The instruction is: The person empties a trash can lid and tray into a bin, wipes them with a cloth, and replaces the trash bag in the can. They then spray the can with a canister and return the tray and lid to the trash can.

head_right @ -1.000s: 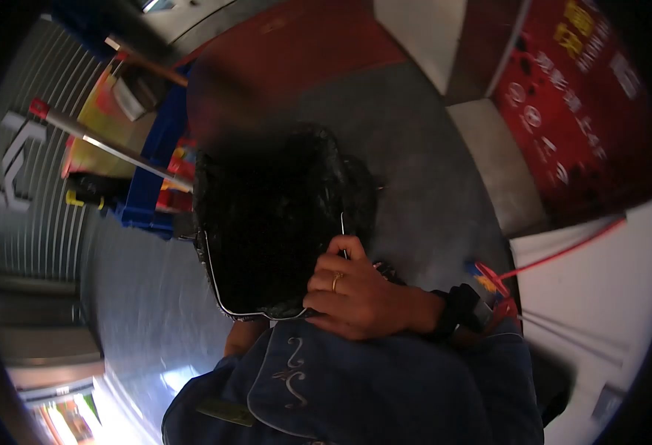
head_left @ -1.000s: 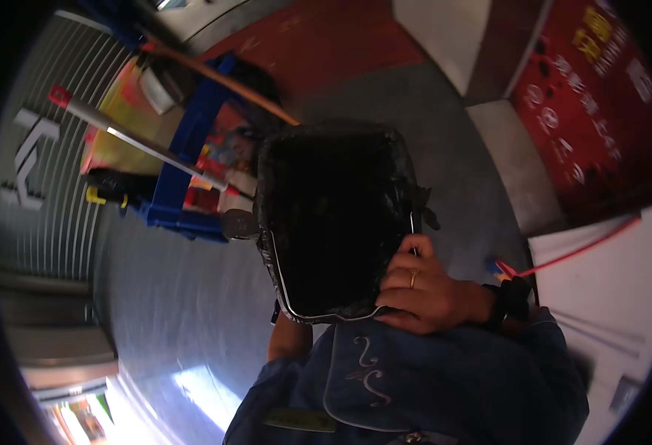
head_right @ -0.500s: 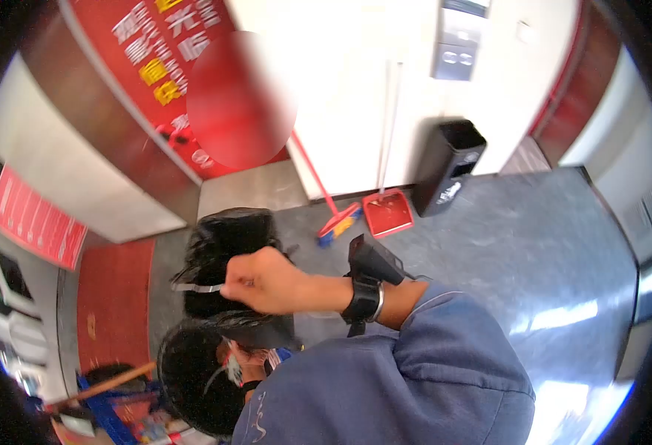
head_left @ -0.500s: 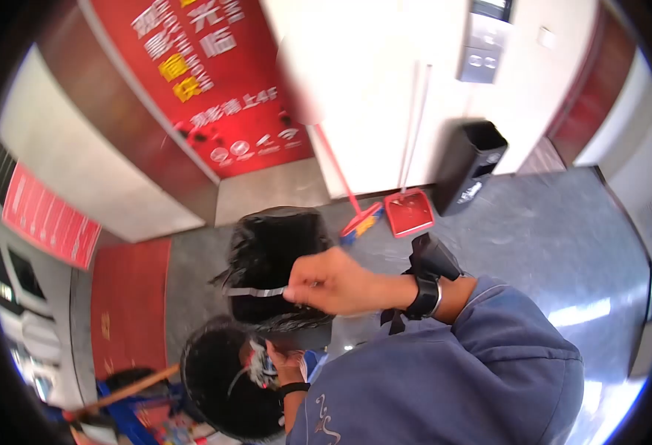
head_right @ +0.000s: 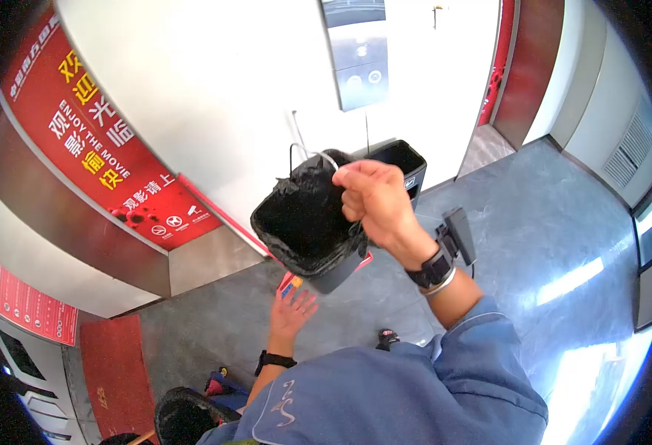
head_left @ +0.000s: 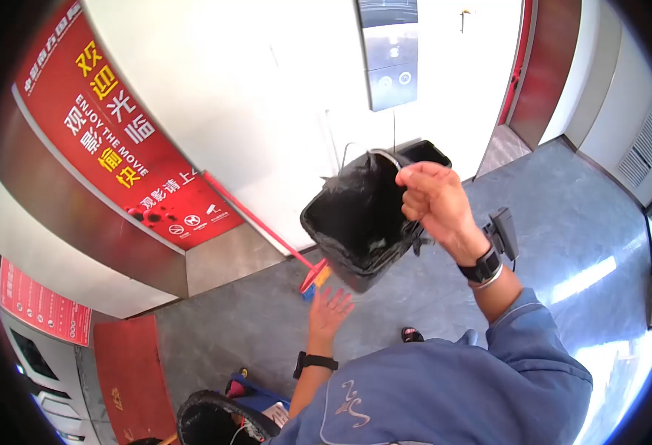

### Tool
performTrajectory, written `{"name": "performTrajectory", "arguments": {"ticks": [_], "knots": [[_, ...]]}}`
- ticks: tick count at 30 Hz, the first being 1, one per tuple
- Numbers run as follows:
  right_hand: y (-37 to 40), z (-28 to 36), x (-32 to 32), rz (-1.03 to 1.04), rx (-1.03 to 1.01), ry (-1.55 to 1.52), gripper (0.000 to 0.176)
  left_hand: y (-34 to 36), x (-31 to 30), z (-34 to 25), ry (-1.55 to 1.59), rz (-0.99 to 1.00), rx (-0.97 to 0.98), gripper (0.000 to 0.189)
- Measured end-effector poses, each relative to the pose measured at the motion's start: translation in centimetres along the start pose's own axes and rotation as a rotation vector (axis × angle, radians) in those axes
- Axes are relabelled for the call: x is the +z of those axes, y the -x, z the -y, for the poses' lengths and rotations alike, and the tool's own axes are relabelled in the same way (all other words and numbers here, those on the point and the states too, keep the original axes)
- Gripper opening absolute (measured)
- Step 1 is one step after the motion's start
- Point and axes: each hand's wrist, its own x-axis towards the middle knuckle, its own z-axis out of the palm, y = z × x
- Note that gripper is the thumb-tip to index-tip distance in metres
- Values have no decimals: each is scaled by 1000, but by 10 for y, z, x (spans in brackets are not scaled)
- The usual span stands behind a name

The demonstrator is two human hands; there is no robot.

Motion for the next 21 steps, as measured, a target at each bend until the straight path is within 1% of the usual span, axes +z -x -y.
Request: {"name": "performTrajectory", "arguments": {"ticks": [1, 2, 3, 5, 7, 9, 10, 11, 12, 13, 15, 18, 21], "knots": [[-17, 14, -14, -15, -9, 17, 9, -12, 20, 8, -77, -3, -41, 49], [-34, 27, -30, -6, -34, 26, 9, -31, 26, 15, -78, 36, -79, 48], [-52, 40, -43, -9, -50, 41, 9, -44, 27, 20, -135, 21, -71, 46], [-90, 65, -68, -23, -101, 91, 9, -64, 22, 23, -241, -1, -46, 42], [-129, 83, -95, -20, -145, 129, 8, -63, -12, 18, -360, -120, -6, 32], [-160, 92, -119, -67, -210, 161, 6, -38, -60, 6, -425, -294, 0, 26], [-175, 94, -130, -90, -247, 166, 6, -27, -103, 2, -365, -506, -6, 26], [-188, 94, -143, -121, -281, 170, 6, -7, -138, -4, -337, -622, 2, 24], [-202, 92, -158, -155, -310, 193, 7, 13, -159, -10, -306, -768, 18, 26], [-214, 90, -170, -205, -341, 208, 8, 24, -181, -17, -303, -859, 21, 26], [-233, 82, -195, -283, -404, 181, 9, 46, -215, -31, -335, -979, 17, 26], [-253, 74, -229, -361, -398, 156, 8, 43, -222, -43, -373, -1045, 11, 27], [-265, 57, -262, -435, -357, 130, 7, 15, -209, -58, -456, -986, 36, 28]]}}
